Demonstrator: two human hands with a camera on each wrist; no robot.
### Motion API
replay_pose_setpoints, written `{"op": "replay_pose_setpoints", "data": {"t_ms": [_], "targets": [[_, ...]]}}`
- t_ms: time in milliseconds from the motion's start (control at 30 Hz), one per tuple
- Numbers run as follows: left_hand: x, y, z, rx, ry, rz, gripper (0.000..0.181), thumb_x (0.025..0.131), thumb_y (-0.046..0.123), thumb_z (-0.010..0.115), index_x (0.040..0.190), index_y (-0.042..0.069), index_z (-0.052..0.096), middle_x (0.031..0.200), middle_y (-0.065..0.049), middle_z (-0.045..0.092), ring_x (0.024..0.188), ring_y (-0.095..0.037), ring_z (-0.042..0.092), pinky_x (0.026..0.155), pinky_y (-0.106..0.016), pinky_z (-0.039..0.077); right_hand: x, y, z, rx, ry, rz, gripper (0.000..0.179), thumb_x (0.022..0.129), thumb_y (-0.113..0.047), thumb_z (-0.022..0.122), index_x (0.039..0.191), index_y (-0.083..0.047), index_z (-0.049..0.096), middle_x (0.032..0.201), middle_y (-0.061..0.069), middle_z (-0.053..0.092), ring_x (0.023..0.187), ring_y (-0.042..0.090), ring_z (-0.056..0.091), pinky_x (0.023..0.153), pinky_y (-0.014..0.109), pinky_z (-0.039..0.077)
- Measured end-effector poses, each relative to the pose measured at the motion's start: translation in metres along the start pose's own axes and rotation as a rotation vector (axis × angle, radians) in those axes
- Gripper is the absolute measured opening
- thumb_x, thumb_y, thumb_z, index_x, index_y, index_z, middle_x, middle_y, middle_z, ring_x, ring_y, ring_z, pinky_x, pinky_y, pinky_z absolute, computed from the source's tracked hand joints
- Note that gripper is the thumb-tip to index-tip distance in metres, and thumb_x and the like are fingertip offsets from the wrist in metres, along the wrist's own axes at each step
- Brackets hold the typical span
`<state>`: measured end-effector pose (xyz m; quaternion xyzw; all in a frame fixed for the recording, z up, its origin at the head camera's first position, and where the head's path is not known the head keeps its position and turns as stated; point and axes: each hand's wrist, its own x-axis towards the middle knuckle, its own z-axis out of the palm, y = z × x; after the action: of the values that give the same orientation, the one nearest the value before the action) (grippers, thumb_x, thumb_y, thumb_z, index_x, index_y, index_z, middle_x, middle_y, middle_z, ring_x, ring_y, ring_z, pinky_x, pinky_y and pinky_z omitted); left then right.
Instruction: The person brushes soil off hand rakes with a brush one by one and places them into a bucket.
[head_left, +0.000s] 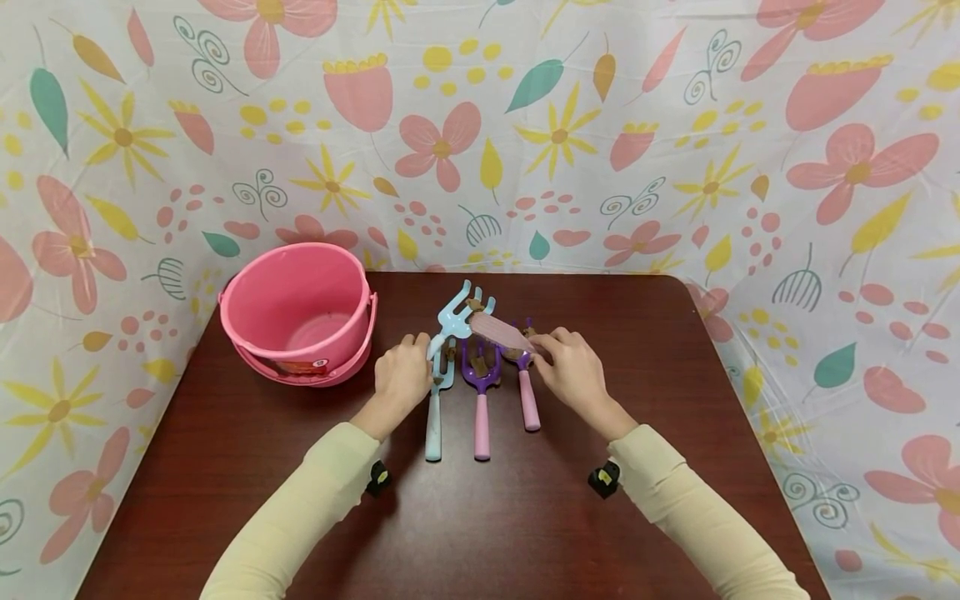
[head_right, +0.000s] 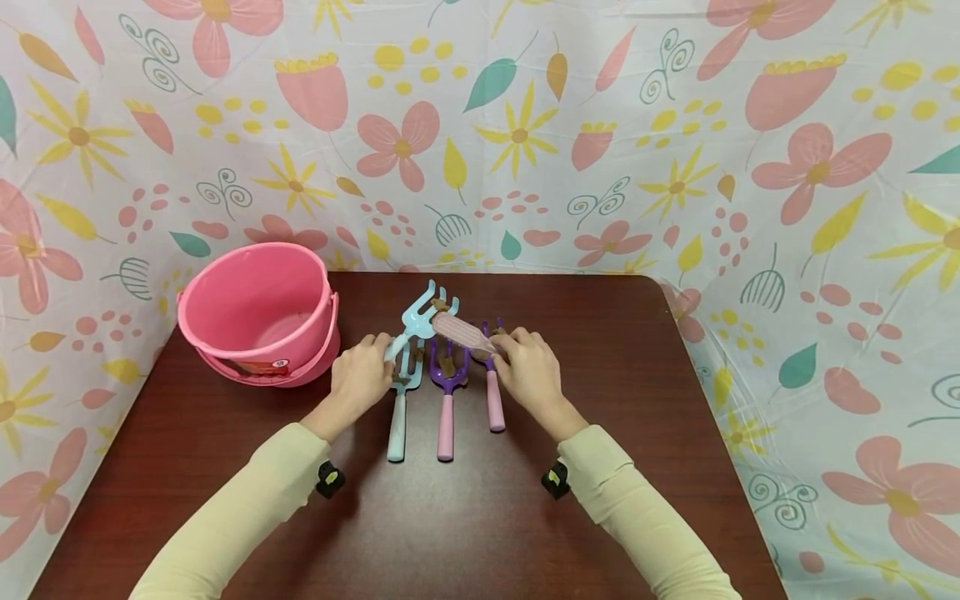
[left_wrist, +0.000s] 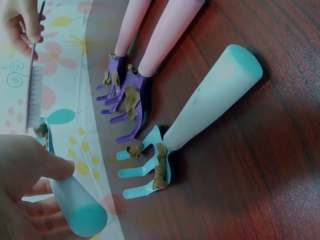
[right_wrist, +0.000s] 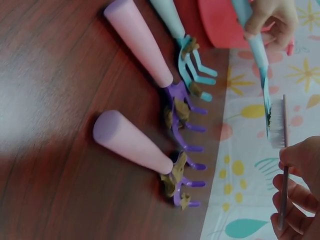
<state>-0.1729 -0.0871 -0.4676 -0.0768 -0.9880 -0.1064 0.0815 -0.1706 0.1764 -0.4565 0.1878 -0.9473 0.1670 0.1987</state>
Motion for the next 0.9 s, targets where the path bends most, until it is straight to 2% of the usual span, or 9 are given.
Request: {"op": "replay_pose_setpoints", "data": {"t_ms": [233,533,600,900], "targets": [[0.000,0.003,0.002,-0.025,0.007,0.004,0.026,0.078,0.021,0.070,0.095,0.007,0.056,0.080,-0.010,0.056,0.065,-0.032,0.063,0.050,-0.042,0.049,0.010,-0.013,0.004,0.000,0.014,-0.026,0.024,0.078,-0.016,0.071,0.101,-0.015,0.070,0.084,0.004,0.061,0.072,0.021,0.053,0.056,0.033,0.043],[-0.002,0.009,0.003,-0.013,0.044,0.031,0.028,0.077,0.019,0.070,0.097,0.007,0.056,0.081,-0.009,0.058,0.066,-0.032,0.064,0.051,-0.043,0.049,0.021,-0.029,0.013,-0.002,-0.022,-0.060,0.024,0.078,-0.018,0.072,0.102,-0.015,0.070,0.085,0.005,0.061,0.074,0.022,0.054,0.059,0.033,0.045],[-0.002,0.009,0.003,-0.007,0.047,0.035,0.030,0.076,0.020,0.070,0.100,0.007,0.057,0.082,-0.009,0.059,0.066,-0.032,0.064,0.051,-0.043,0.050,0.021,-0.030,0.015,-0.004,-0.029,-0.051,0.024,0.079,-0.018,0.071,0.102,-0.015,0.070,0.085,0.005,0.061,0.075,0.022,0.055,0.059,0.033,0.046],[-0.001,0.003,0.002,-0.011,0.038,0.003,0.024,0.076,0.019,0.068,0.092,0.007,0.056,0.079,-0.009,0.057,0.065,-0.033,0.064,0.050,-0.044,0.049,0.016,-0.018,0.016,-0.029,-0.056,-0.009,0.024,0.080,-0.017,0.070,0.104,-0.015,0.069,0.088,0.006,0.062,0.074,0.023,0.054,0.061,0.033,0.045]]}}
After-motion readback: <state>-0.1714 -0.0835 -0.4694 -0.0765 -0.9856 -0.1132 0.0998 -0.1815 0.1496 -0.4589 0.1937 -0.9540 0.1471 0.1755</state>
